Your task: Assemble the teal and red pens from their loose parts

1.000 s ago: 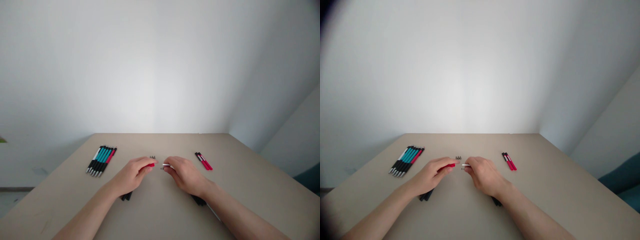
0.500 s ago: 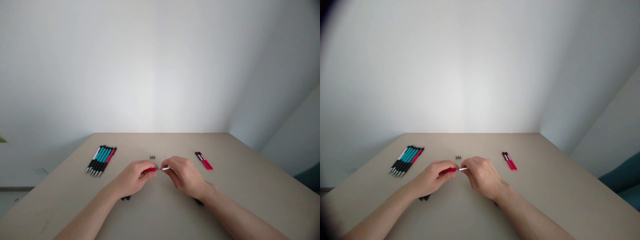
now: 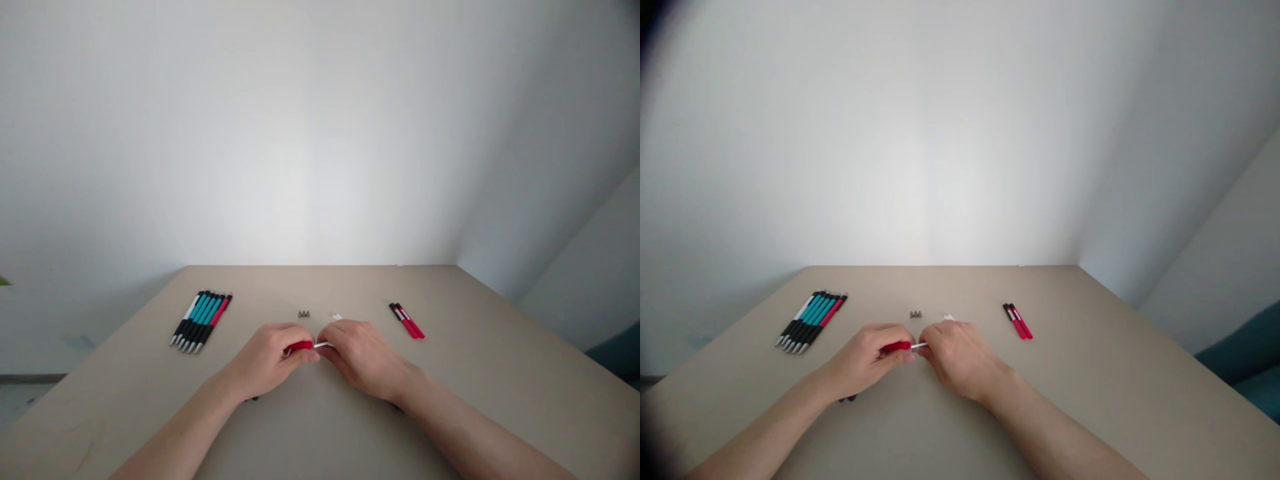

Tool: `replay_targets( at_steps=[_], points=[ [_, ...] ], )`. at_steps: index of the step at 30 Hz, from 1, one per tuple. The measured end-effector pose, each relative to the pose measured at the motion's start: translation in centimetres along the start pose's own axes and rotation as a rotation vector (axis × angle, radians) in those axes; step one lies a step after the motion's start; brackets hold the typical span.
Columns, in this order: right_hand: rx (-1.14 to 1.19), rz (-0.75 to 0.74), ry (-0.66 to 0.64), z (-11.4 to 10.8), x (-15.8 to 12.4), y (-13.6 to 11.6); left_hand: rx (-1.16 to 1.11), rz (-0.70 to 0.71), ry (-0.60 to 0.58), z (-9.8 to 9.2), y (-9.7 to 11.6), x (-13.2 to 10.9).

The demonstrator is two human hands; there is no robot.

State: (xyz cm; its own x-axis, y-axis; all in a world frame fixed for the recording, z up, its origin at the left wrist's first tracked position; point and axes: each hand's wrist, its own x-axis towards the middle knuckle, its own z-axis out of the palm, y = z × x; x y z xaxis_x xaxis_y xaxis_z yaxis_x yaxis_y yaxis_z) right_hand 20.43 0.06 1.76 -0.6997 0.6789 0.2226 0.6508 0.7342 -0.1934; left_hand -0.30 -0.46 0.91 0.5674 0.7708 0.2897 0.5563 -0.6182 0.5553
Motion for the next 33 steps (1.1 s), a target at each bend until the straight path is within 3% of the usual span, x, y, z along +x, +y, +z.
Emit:
replay_targets(
  at_steps=[12,20,27,33],
  points=[
    [-0.101,0.034,-0.033,0.0,0.3,-0.3,0.077,-0.006,0.03,0.4,1.6,0.4],
    [-0.152,0.255,-0.076,-0.3,0.2,1.1,0.171,-0.166,0.124,-0.8,0.5,0.0],
    [-0.096,0.313,-0.012,0.0,-0.1,1.9,0.183,-0.267,0.133,-0.7,-0.1,0.1],
    [0.046,0.276,0.151,0.2,-0.4,2.3,0.196,-0.328,0.16,-0.8,-0.6,0.0]
  ],
)
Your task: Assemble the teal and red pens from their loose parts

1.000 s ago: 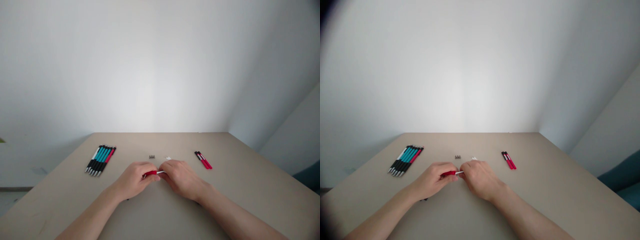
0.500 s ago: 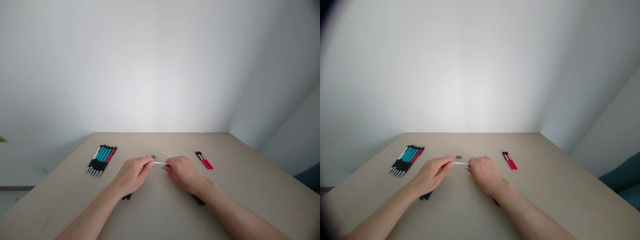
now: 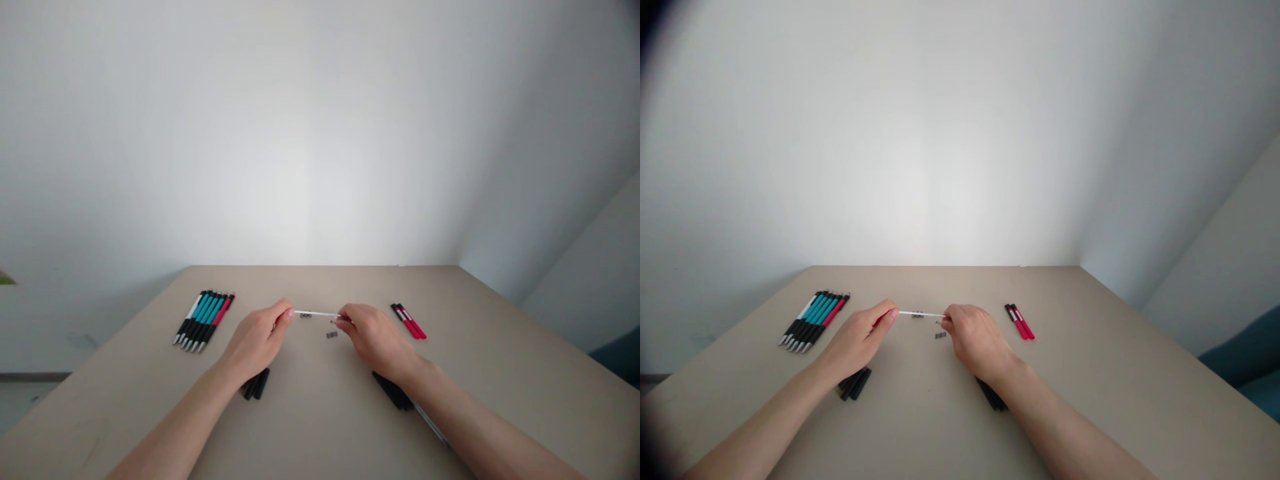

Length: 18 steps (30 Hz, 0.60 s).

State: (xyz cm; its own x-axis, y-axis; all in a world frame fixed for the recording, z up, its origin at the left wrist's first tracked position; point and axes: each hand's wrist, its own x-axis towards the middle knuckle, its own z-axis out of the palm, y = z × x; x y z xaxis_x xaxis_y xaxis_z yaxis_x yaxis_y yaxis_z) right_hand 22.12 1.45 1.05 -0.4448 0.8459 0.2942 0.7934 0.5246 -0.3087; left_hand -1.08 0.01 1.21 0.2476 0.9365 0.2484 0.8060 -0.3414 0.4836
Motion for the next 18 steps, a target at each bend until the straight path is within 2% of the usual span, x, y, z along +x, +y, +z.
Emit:
replay_targets(
  at_steps=[9,18],
  points=[
    [0.18,-0.05,0.21,-0.14,-0.19,-0.2,-0.027,0.0,-0.027,0.19,-0.24,-0.01],
    [0.157,-0.061,0.259,-0.07,-0.04,-0.2,-0.048,0.031,-0.093,0.15,0.28,-0.04]
  ],
)
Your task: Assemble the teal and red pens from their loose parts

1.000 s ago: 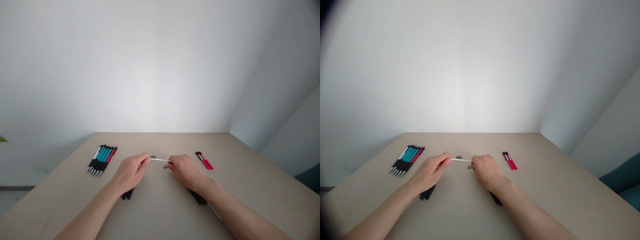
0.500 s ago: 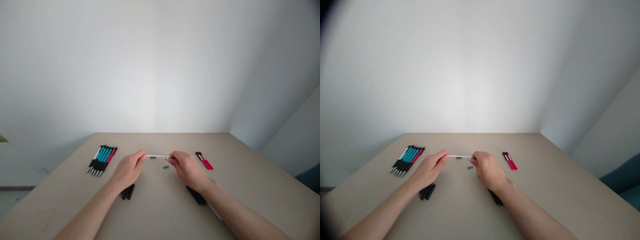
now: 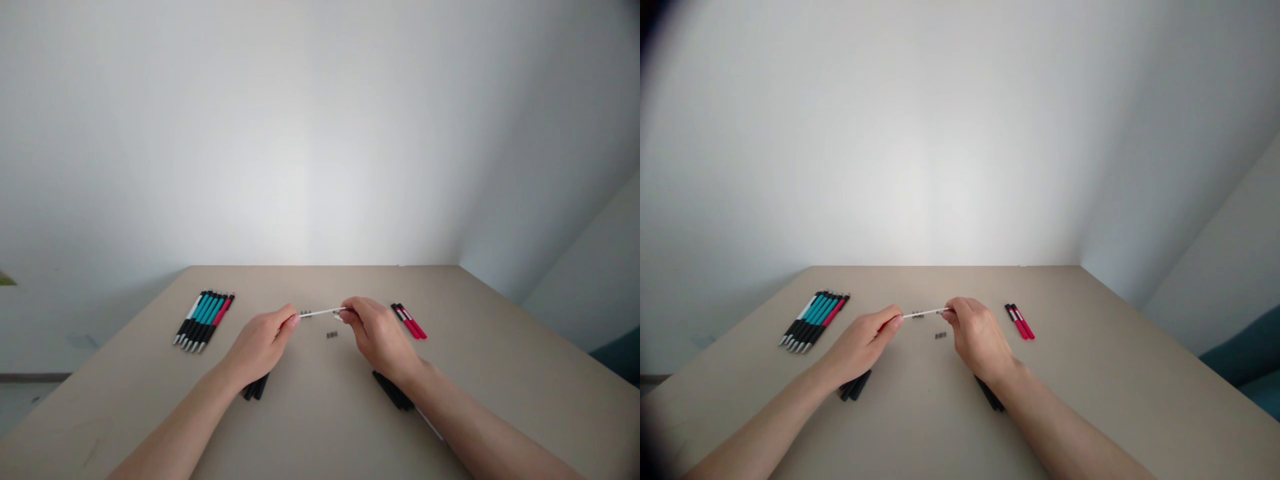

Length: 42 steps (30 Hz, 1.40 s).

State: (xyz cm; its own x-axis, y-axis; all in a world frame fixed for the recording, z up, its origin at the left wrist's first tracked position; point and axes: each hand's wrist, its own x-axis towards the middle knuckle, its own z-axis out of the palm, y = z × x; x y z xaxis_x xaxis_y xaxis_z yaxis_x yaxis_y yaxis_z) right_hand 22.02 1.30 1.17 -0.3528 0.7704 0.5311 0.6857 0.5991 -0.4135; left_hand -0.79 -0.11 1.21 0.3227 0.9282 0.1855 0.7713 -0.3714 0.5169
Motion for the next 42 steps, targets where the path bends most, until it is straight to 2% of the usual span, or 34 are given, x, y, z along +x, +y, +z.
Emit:
replay_targets(
  at_steps=[5,9,13,21,25,37,42],
  points=[
    [-0.009,-0.013,-0.015,0.5,0.1,-0.2,-0.041,0.04,-0.076,0.4,0.0,-0.1],
    [0.015,-0.113,-0.092,1.0,0.1,-0.6,-0.073,0.064,-0.137,0.7,0.1,-0.2],
    [0.0,-0.188,-0.158,1.3,0.0,-0.7,-0.093,0.092,-0.133,0.6,0.2,-0.2],
    [-0.003,-0.089,-0.06,0.7,0.1,0.2,-0.109,0.103,-0.077,0.0,0.6,-0.3],
    [-0.012,-0.084,-0.02,0.3,0.1,0.3,-0.065,0.098,-0.062,-0.2,0.7,-0.3],
    [-0.015,-0.121,-0.058,0.0,0.1,-0.1,-0.006,0.109,-0.082,-0.2,0.7,-0.2],
    [0.035,-0.183,-0.071,-0.1,0.0,-0.1,0.015,0.108,-0.078,-0.2,0.7,-0.2]
  ],
)
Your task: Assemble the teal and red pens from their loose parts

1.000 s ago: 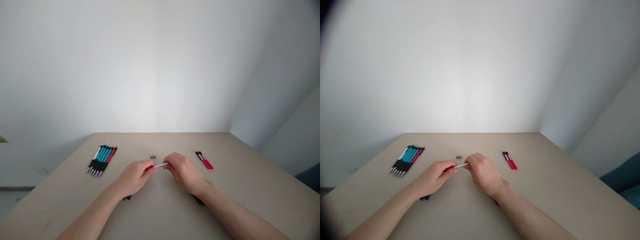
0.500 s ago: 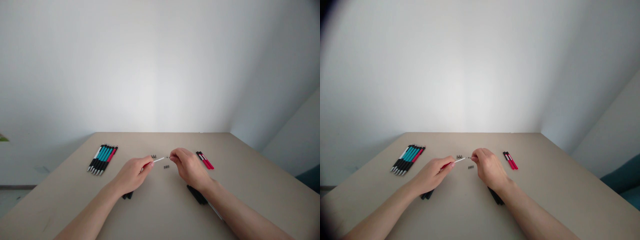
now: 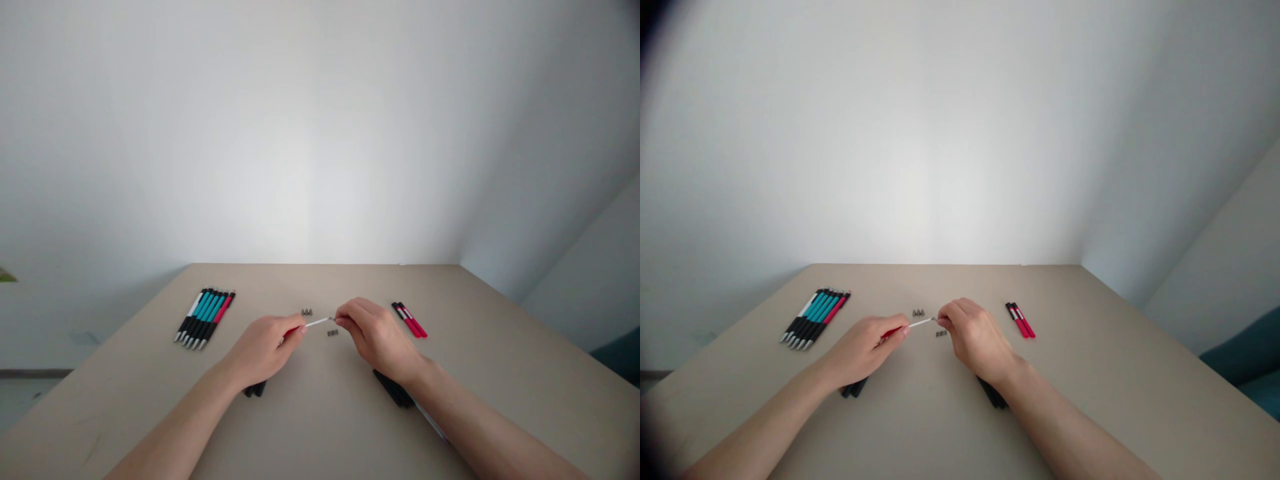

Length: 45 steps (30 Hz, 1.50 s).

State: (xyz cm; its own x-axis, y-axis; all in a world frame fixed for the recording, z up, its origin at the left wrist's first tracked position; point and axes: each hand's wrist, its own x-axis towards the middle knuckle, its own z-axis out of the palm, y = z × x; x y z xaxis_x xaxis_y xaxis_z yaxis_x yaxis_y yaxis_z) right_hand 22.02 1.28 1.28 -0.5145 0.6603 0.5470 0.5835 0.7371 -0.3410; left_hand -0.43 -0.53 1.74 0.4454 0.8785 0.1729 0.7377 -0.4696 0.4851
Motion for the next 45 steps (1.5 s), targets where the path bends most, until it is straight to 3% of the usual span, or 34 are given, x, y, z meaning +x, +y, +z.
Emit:
replay_targets(
  at_steps=[7,14,23,45],
  points=[
    [0.08,-0.079,0.042,-0.1,0.1,-0.3,0.022,0.006,-0.01,-0.1,0.1,0.0],
    [0.124,-0.127,0.004,0.3,0.0,-0.8,-0.018,0.042,-0.051,0.4,-0.4,-0.1],
    [0.147,-0.128,-0.002,0.2,0.1,-1.2,-0.038,0.016,-0.11,0.8,-0.6,-0.1],
    [0.236,-0.131,-0.042,1.0,0.0,-1.5,-0.137,0.085,-0.073,1.2,0.1,-0.2]
  ],
)
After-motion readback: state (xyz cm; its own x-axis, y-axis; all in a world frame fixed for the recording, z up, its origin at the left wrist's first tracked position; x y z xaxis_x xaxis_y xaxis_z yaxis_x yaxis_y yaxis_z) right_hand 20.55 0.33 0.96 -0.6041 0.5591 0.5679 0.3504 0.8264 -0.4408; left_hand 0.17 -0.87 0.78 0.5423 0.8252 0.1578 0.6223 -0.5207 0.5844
